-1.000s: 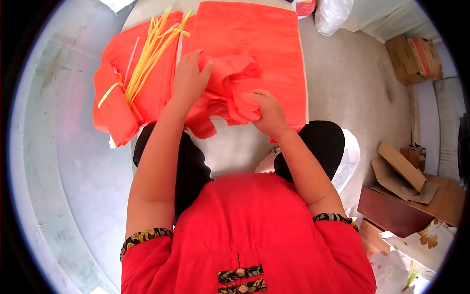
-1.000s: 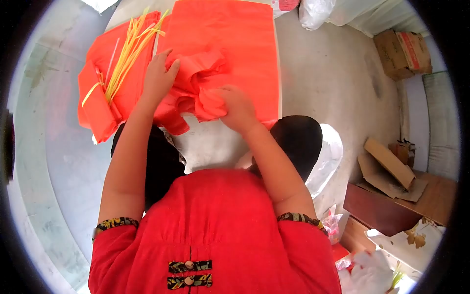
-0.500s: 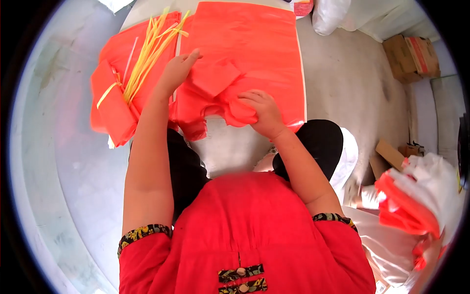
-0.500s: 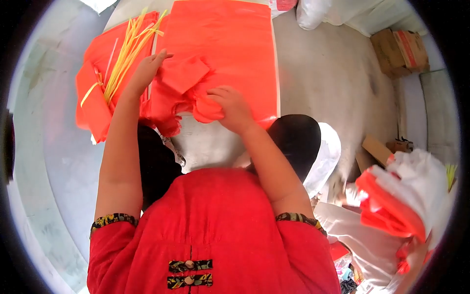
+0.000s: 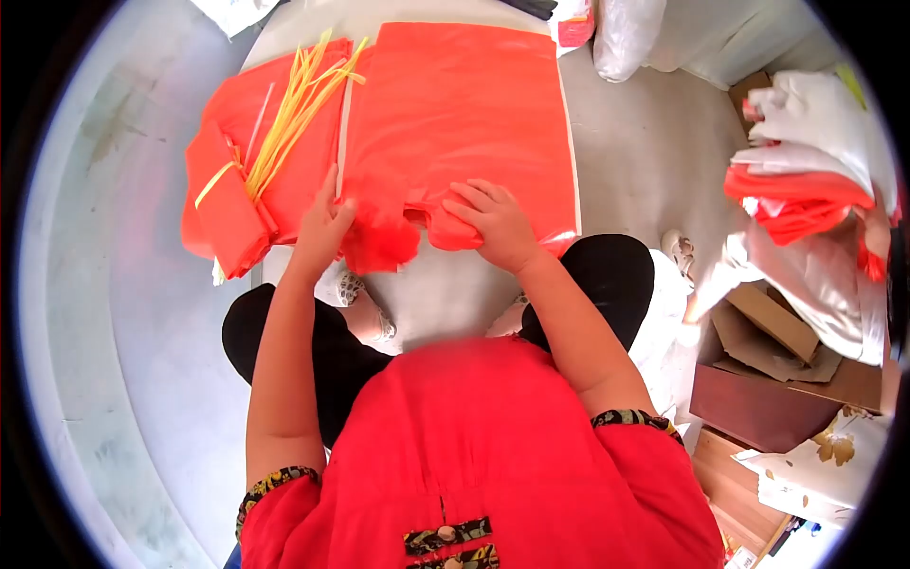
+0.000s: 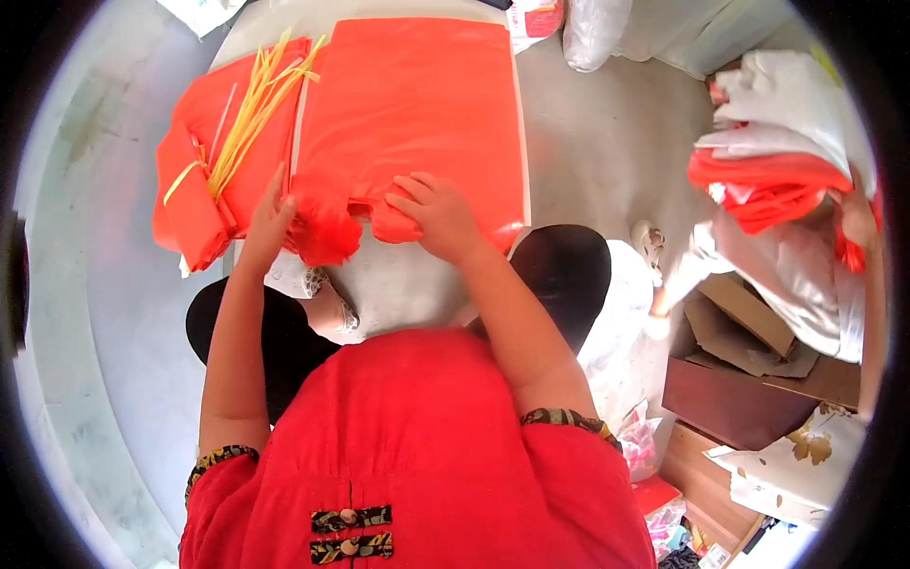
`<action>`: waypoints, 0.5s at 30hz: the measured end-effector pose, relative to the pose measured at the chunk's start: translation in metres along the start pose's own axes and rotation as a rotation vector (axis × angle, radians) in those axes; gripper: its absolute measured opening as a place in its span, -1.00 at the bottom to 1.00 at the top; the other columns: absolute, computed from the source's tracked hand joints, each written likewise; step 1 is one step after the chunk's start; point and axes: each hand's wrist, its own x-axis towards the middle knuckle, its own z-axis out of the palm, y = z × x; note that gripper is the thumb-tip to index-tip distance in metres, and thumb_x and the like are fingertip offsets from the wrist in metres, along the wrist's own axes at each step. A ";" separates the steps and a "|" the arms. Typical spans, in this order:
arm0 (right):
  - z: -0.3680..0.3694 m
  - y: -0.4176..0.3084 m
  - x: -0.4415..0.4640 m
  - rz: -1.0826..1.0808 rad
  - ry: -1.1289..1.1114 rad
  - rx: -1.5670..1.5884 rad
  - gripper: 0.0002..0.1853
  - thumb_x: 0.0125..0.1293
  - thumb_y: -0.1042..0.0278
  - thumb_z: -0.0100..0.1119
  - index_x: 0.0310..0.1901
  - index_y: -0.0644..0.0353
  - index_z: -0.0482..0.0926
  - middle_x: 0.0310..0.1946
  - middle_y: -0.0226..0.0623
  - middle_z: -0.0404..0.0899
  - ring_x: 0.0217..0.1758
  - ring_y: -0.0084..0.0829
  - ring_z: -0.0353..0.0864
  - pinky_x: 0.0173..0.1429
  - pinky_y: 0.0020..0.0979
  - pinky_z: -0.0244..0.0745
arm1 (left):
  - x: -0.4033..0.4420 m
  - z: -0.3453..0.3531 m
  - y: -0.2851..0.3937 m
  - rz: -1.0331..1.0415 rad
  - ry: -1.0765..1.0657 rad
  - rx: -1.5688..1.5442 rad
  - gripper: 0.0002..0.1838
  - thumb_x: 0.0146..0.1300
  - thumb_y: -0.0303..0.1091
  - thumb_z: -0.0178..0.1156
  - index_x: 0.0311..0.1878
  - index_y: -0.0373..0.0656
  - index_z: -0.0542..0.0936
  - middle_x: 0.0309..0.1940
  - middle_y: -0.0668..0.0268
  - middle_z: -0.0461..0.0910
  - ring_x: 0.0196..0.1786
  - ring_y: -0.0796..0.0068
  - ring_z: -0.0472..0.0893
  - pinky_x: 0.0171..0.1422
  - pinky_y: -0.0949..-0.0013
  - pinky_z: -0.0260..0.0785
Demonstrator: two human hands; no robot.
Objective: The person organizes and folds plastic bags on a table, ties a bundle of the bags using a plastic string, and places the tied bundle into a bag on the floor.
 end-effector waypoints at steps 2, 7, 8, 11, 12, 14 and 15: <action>0.004 -0.002 -0.002 -0.027 -0.012 -0.032 -0.43 0.07 0.53 0.39 0.20 -0.04 0.68 0.38 -0.24 0.52 0.42 -0.02 0.45 0.40 -0.05 0.47 | -0.019 0.000 -0.002 -0.012 -0.008 -0.085 -0.24 0.52 -0.19 0.20 0.68 -0.17 0.18 0.01 0.34 0.57 -0.07 0.64 0.47 0.13 0.46 0.40; -0.011 -0.017 -0.003 -0.021 -0.162 -0.112 -0.45 0.20 0.35 0.46 0.27 -0.07 0.64 0.50 -0.21 0.40 0.57 -0.02 0.30 0.62 -0.01 0.21 | -0.049 0.005 -0.007 -0.030 -0.184 -0.001 -0.41 0.42 -0.22 0.30 0.48 -0.13 0.51 0.09 0.30 0.65 0.14 0.50 0.56 0.26 0.40 0.40; -0.020 -0.024 -0.003 -0.037 -0.210 -0.094 -0.48 0.23 0.33 0.44 0.27 -0.07 0.65 0.48 -0.20 0.43 0.58 -0.01 0.29 0.64 0.01 0.17 | -0.058 0.010 -0.003 0.138 -0.119 0.096 -0.65 0.38 -0.20 0.33 0.14 -0.14 0.76 0.21 0.24 0.68 0.50 0.13 0.46 0.53 0.13 0.28; -0.036 -0.026 -0.004 0.017 -0.309 0.106 -0.56 0.33 0.30 0.40 0.25 -0.03 0.66 0.39 -0.18 0.53 0.56 -0.02 0.33 0.66 0.03 0.15 | -0.065 0.008 -0.010 0.285 -0.278 0.401 -0.75 0.36 -0.17 0.33 -0.16 -0.15 0.81 0.26 0.23 0.68 0.67 -0.11 0.21 0.69 -0.14 0.00; -0.038 -0.024 -0.004 0.101 -0.316 0.277 -0.59 0.36 0.30 0.38 0.24 0.00 0.66 0.35 -0.17 0.57 0.52 -0.04 0.39 0.64 0.02 0.20 | -0.064 0.008 -0.008 0.305 -0.349 0.446 -0.70 0.37 -0.17 0.30 -0.38 -0.17 0.77 0.17 0.23 0.72 0.64 -0.09 0.28 0.70 -0.22 -0.07; -0.051 -0.015 -0.005 0.710 -0.246 0.792 -0.65 0.41 0.31 0.34 0.20 0.10 0.67 0.25 -0.18 0.64 0.40 -0.14 0.54 0.55 -0.05 0.37 | -0.066 0.001 -0.001 0.202 -0.327 0.485 -0.69 0.38 -0.17 0.29 -0.40 -0.17 0.76 0.12 0.23 0.73 0.63 -0.04 0.31 0.71 -0.17 -0.05; -0.071 -0.014 -0.003 1.247 -0.146 1.119 -0.68 0.44 0.32 0.32 0.17 0.17 0.68 0.19 -0.19 0.67 0.31 -0.21 0.63 0.47 -0.11 0.49 | -0.065 -0.004 -0.003 0.115 -0.292 0.412 -0.66 0.43 -0.15 0.26 -0.39 -0.19 0.74 0.08 0.22 0.74 0.61 0.01 0.35 0.72 -0.11 -0.02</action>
